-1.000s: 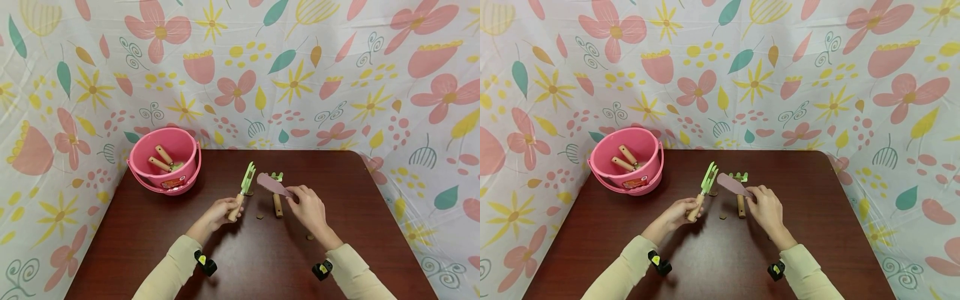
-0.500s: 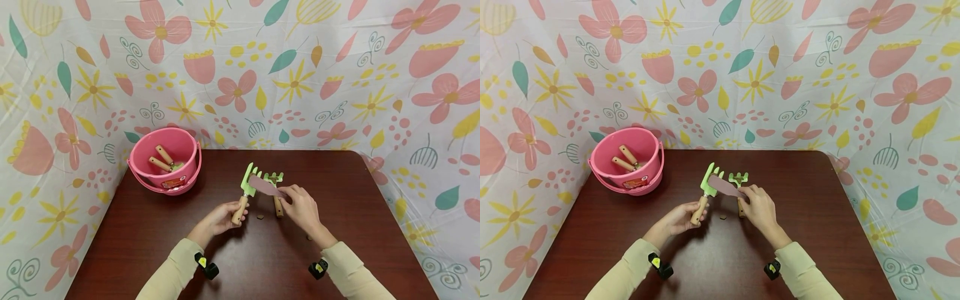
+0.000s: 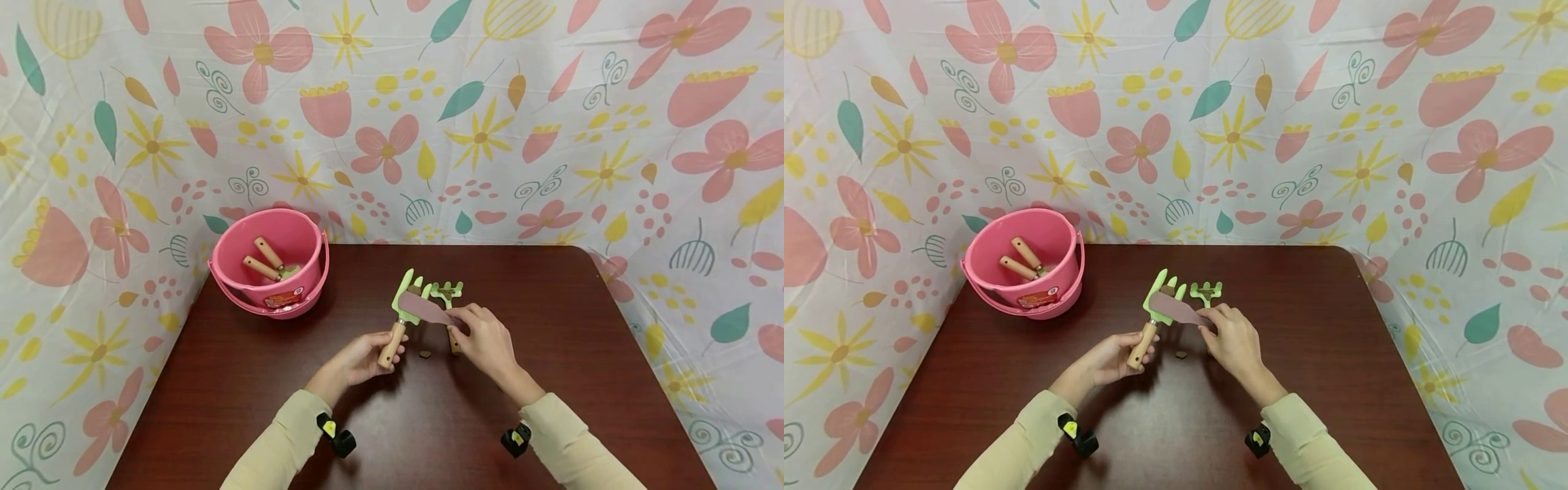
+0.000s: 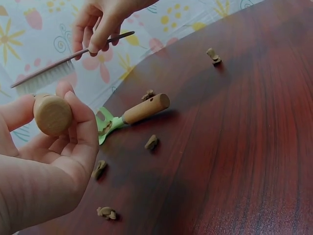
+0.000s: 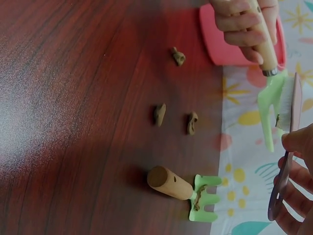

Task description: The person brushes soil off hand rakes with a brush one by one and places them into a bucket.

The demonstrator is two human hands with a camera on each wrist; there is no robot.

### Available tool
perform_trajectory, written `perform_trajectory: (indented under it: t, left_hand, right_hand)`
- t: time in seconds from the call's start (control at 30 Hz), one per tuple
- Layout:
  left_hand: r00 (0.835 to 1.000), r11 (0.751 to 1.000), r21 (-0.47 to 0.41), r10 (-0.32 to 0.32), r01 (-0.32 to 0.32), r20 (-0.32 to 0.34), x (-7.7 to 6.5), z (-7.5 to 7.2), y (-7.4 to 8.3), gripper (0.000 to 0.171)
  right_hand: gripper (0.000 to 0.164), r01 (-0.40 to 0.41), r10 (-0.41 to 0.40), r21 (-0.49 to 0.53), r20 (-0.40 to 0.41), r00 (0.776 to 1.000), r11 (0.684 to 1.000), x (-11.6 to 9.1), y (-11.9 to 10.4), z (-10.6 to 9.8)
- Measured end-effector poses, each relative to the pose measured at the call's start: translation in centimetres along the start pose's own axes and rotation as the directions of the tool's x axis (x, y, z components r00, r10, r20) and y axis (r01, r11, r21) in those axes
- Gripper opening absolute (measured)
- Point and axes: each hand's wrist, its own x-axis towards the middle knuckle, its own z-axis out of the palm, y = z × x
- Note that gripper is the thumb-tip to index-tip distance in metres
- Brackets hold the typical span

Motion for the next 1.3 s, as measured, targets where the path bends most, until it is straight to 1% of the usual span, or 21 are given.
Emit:
perform_trajectory:
  t: [0.2, 0.37, 0.5, 0.6, 0.7, 0.83, 1.07, 1.3]
  left_hand:
    - [1.000, 1.000, -0.004, -0.006, 0.007, 0.010, -0.2, -0.1, 0.0, 0.029]
    - [0.998, 1.000, -0.014, -0.016, 0.017, 0.055, -0.4, -0.4, -0.2, 0.030]
    - [0.996, 1.000, -0.006, -0.018, 0.018, 0.089, -0.6, -0.5, -0.3, 0.033]
    - [0.996, 1.000, 0.008, -0.016, 0.015, 0.088, -0.8, -0.5, -0.3, 0.035]
    - [0.997, 1.000, 0.010, -0.017, 0.016, 0.082, -0.9, -0.5, -0.3, 0.032]
    - [0.996, 1.000, 0.003, -0.019, 0.019, 0.084, -0.9, -0.5, -0.4, 0.028]
    - [0.997, 1.000, -0.012, -0.010, 0.011, 0.080, -0.7, -0.3, -0.6, 0.028]
    - [0.997, 1.000, -0.018, -0.001, 0.003, 0.080, -0.7, -0.1, -0.6, 0.027]
  right_hand:
    - [0.027, -0.006, 0.006, 0.004, -0.009, 1.000, 1.000, 0.1, 0.3, 0.1]
    - [0.028, -0.012, 0.012, 0.004, -0.006, 1.000, 1.000, 0.1, 0.7, 0.1]
    - [0.028, -0.027, 0.027, -0.004, 0.006, 1.000, 1.000, 0.1, 0.9, 0.2]
    - [0.028, -0.033, 0.033, -0.008, 0.011, 0.999, 0.999, 0.2, 1.0, 0.2]
    - [0.028, -0.039, 0.039, -0.008, 0.012, 0.999, 0.999, 0.2, 1.1, 0.3]
    - [0.028, -0.049, 0.049, -0.003, -0.002, 0.999, 0.999, 0.3, 1.1, 0.3]
    - [0.030, -0.060, 0.059, -0.013, -0.034, 0.998, 0.998, 0.3, 1.1, 0.6]
    - [0.028, -0.078, 0.078, -0.001, -0.057, 0.995, 0.997, 0.3, 1.1, 0.7]
